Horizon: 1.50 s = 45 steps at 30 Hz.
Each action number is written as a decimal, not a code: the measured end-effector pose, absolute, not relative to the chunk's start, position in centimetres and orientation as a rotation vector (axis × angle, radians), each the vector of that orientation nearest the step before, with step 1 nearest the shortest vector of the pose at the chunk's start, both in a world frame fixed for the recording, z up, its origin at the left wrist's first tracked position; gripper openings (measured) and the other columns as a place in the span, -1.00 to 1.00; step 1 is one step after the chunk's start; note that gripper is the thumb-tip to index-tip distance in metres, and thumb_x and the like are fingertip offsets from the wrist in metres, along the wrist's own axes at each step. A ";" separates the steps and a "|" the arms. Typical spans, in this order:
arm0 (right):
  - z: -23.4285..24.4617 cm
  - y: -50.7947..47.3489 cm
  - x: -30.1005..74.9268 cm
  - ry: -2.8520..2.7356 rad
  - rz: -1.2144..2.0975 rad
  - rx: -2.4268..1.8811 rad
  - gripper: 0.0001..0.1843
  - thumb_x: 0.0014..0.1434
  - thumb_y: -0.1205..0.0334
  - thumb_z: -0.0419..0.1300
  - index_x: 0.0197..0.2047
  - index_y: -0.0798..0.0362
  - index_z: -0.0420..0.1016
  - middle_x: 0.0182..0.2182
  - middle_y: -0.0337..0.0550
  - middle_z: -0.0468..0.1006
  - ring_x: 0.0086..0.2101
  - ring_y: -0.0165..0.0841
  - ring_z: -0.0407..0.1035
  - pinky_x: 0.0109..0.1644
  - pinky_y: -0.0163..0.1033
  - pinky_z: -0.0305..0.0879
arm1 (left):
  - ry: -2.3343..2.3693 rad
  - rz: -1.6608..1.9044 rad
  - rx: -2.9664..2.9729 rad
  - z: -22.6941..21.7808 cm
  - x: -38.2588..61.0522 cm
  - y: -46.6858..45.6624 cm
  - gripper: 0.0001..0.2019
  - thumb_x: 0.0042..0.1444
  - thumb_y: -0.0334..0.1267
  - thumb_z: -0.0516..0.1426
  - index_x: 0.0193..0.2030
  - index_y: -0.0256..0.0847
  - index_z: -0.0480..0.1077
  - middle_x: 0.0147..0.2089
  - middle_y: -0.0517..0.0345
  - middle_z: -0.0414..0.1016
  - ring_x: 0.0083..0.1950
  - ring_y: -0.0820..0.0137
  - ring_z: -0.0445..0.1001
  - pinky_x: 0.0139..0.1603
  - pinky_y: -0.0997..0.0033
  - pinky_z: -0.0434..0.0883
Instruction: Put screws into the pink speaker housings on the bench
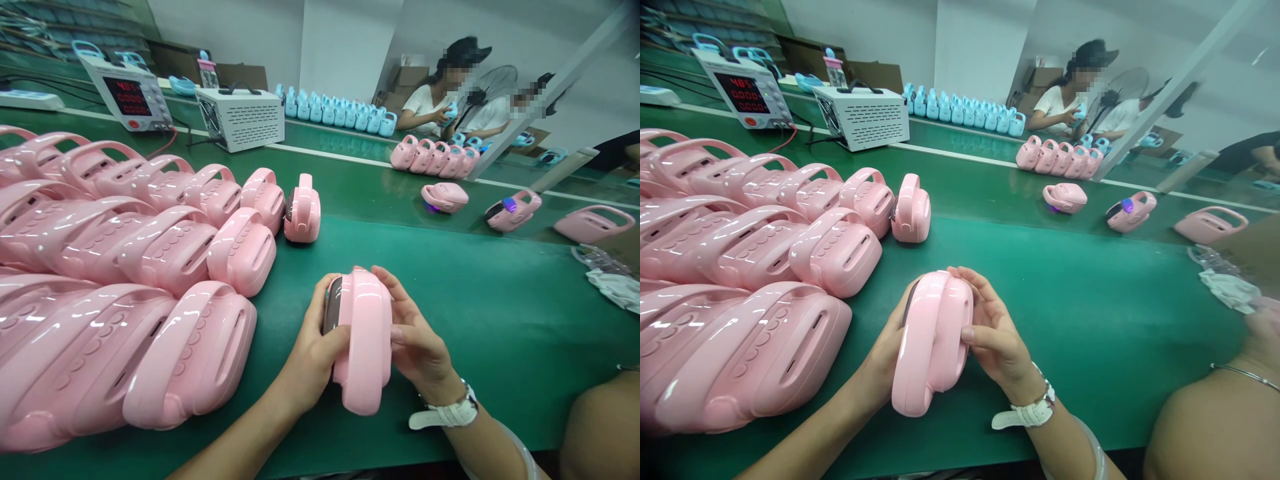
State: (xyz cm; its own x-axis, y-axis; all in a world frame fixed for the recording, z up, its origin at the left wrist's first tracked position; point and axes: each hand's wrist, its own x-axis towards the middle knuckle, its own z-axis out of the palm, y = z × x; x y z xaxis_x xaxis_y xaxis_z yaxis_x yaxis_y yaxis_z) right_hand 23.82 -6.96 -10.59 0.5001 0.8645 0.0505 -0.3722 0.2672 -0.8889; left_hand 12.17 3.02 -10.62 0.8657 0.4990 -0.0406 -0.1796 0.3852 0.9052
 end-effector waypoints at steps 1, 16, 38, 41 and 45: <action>-10.6 -7.0 23.8 -0.609 0.907 -0.958 -0.38 -0.16 0.17 0.43 0.04 -0.24 0.50 0.11 -0.22 0.48 0.03 -0.07 0.40 0.09 0.04 0.38 | 0.333 0.440 1.098 -10.6 12.1 3.0 -0.57 0.07 -0.22 0.16 0.11 -0.12 0.27 -0.06 0.16 0.37 -0.15 0.34 0.29 -0.17 0.46 0.32; -10.4 -7.0 23.6 -0.526 0.942 -0.922 -0.38 -0.21 0.23 0.45 0.01 -0.22 0.53 0.10 -0.25 0.47 0.06 -0.11 0.33 0.19 0.00 0.26 | 0.318 0.437 1.128 -10.8 12.0 3.0 -0.60 0.09 -0.29 0.16 0.09 -0.11 0.25 -0.09 0.20 0.35 -0.18 0.42 0.28 -0.19 0.51 0.34; -10.1 -6.9 23.5 -0.493 0.960 -0.937 -0.37 -0.21 0.25 0.45 0.00 -0.21 0.52 0.07 -0.24 0.49 0.07 -0.13 0.35 0.21 0.00 0.25 | 0.364 0.421 1.176 -11.3 12.3 3.6 -0.53 0.09 -0.21 0.16 0.16 -0.09 0.21 0.07 0.15 0.35 0.03 0.28 0.33 -0.03 0.39 0.35; -10.1 -6.9 23.5 -0.496 0.957 -0.936 -0.37 -0.21 0.25 0.45 0.01 -0.22 0.51 0.08 -0.25 0.49 0.07 -0.14 0.35 0.21 -0.03 0.26 | 0.352 0.434 1.179 -11.5 12.4 3.5 -0.54 0.09 -0.21 0.16 0.15 -0.10 0.24 -0.01 0.16 0.36 0.00 0.29 0.33 -0.03 0.40 0.34; -10.2 -7.0 23.5 -0.504 0.958 -0.926 -0.38 -0.21 0.24 0.45 0.00 -0.22 0.52 0.06 -0.26 0.50 0.07 -0.16 0.35 0.19 -0.07 0.27 | 0.332 0.436 1.166 -11.4 12.3 3.4 -0.54 0.09 -0.20 0.17 0.14 -0.10 0.24 -0.04 0.16 0.34 0.01 0.27 0.33 -0.05 0.40 0.34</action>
State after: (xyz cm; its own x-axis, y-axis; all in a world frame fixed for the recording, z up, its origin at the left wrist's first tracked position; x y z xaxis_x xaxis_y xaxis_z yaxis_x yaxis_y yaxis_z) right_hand 23.52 -6.96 -10.21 0.5066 0.8619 -0.0228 -0.4688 0.2532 -0.8463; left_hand 12.31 3.45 -11.36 0.8694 0.4933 -0.0270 -0.1565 0.3268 0.9321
